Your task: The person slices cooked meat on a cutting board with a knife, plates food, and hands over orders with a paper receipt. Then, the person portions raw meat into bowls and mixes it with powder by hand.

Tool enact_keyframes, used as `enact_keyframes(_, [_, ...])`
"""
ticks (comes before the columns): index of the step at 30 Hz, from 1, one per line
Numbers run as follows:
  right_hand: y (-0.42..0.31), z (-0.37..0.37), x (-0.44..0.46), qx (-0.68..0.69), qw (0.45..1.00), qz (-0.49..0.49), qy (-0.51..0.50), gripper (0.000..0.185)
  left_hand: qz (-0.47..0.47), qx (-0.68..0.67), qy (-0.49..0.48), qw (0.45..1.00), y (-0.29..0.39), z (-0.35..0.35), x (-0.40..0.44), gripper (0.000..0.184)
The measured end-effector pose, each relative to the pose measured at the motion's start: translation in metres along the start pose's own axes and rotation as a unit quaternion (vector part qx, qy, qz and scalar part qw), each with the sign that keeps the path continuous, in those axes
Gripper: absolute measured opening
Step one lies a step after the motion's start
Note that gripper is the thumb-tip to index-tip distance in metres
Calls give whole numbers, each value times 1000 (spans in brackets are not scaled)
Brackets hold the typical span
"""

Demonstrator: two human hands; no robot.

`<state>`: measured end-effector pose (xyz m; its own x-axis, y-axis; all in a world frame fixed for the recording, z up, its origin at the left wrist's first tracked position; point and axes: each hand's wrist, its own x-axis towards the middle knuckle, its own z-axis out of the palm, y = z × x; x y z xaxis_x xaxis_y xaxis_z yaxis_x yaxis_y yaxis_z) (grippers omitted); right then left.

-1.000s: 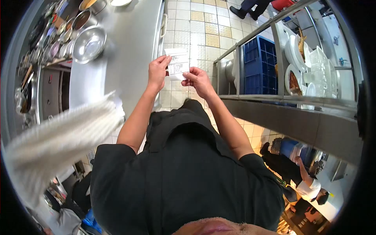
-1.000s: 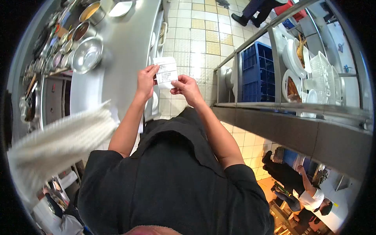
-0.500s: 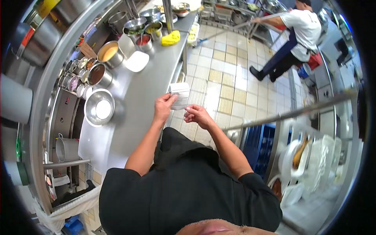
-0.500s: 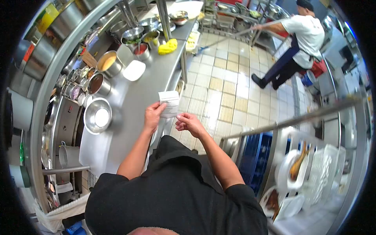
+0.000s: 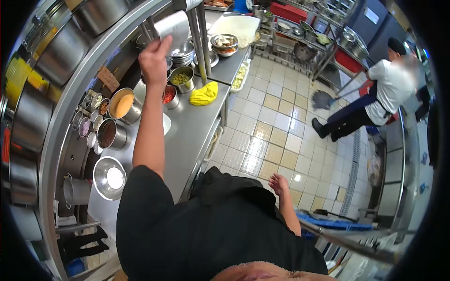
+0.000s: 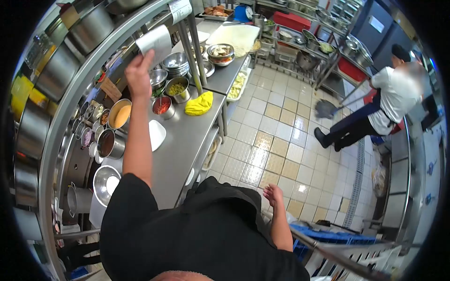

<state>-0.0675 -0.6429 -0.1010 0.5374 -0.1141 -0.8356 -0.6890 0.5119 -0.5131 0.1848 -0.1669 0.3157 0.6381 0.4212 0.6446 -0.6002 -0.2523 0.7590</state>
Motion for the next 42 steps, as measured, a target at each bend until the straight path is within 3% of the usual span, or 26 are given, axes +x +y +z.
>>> enact_keyframes(6, [-71,-61,76,70,997,12,23,27,30,-85,136,987,-56,53,82,15])
enact_keyframes(9, [-132,-63,111,67,997,12,43,23,41,-8,229,972,-55,61,82,12])
enact_keyframes(12, [-200,-67,162,47,998,20,-30,21,49,23,266,962,-53,64,88,13])
enact_keyframes(14, [-260,-56,180,2,997,18,-77,19,33,3,294,955,-28,88,85,15])
enact_keyframes(18, [-367,-20,229,-43,987,-30,-153,15,56,109,313,942,-30,86,93,21])
enact_keyframes(21, [-427,28,227,-82,991,-61,-87,19,23,203,323,924,-28,78,82,32])
enact_keyframes(23, [-454,46,242,-107,988,-60,-93,23,-1,419,359,834,-9,114,62,39])
enact_keyframes(24, [-462,50,256,-113,985,-58,-113,23,86,402,380,828,-19,124,53,40])
enact_keyframes(26, [-477,61,272,-96,987,-46,-117,19,98,348,461,810,-44,160,38,39])
enact_keyframes(28, [-492,64,302,-75,990,18,-121,20,145,458,394,783,-94,216,28,30])
enact_keyframes(30, [-510,76,312,-77,995,13,-64,20,122,348,243,897,-168,284,24,23])
enact_keyframes(31, [-520,83,316,-74,996,10,-44,20,79,343,178,919,-207,328,19,21])
enact_keyframes(32, [-534,91,323,-68,997,3,-23,20,-62,236,109,964,-231,386,13,23])
enact_keyframes(33, [-545,99,340,-64,997,-11,-36,17,-110,123,72,984,-272,438,-1,22])
enact_keyframes(35, [-584,135,343,-1,995,-26,-98,22,-205,-60,-134,968,-306,550,-28,25])
enact_keyframes(36, [-605,159,346,88,989,-1,-116,27,-242,-48,-240,939,-319,600,-44,25])
enact_keyframes(37, [-638,190,325,140,981,6,-131,35,-201,-107,-329,917,-319,649,-60,40])
enact_keyframes(38, [-666,194,310,163,973,-24,-161,36,-31,-51,-463,884,-343,689,-78,46])
enact_keyframes(40, [-713,209,292,195,950,-70,-233,40,132,-60,-375,916,-377,728,-75,54])
enact_keyframes(42, [-770,236,292,216,914,-120,-323,44,61,88,-415,904,-427,758,-55,60])
